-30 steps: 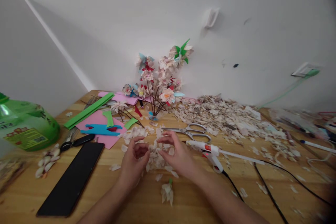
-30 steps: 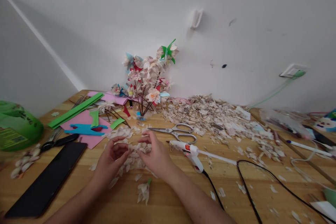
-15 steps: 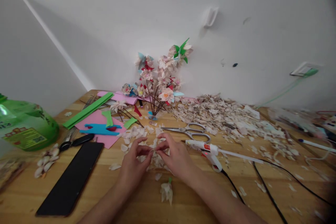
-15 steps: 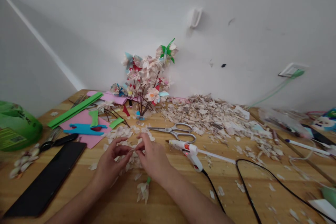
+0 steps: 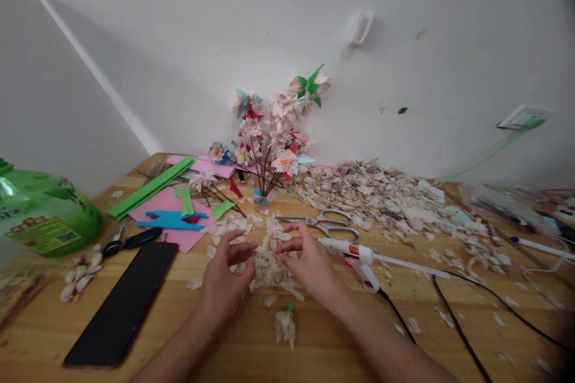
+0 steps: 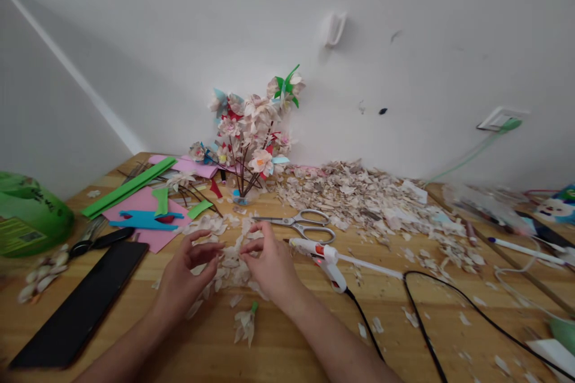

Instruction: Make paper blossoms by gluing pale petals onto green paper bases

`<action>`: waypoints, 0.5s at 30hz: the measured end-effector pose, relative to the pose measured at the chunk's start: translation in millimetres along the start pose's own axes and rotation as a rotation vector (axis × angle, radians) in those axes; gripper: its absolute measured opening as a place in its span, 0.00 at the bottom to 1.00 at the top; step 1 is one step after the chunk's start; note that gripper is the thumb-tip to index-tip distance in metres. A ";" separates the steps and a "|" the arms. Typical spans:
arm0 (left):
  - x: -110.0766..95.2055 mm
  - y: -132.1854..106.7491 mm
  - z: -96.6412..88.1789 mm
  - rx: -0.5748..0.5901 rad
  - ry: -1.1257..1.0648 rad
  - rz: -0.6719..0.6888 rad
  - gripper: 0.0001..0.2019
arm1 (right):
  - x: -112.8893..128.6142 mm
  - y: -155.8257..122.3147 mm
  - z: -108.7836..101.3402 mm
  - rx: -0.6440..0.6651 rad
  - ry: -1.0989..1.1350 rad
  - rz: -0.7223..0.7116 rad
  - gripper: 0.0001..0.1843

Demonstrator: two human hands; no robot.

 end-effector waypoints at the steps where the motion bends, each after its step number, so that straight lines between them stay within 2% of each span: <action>1: -2.1 -0.5 0.6 -0.002 -0.009 0.029 0.21 | -2.4 0.3 0.1 0.000 0.024 0.008 0.19; 5: -7.0 -3.8 11.4 0.059 -0.023 0.099 0.22 | -4.5 0.0 5.1 0.023 0.094 0.023 0.20; 10: -3.3 -4.3 19.6 0.087 -0.085 0.043 0.20 | 0.0 -1.3 11.1 0.066 0.102 0.038 0.21; 15: 1.2 -1.3 14.7 0.052 -0.176 -0.030 0.21 | 2.8 -6.7 -5.0 0.079 0.069 -0.040 0.18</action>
Point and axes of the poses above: each hand's wrist, its own y-axis towards the middle knuckle, its own z-axis out of the palm, x = y × z, the point moved 8 cm from there along y, towards the middle knuckle, and after that the axes turned 10 degrees about y, right-handed, at the moved point
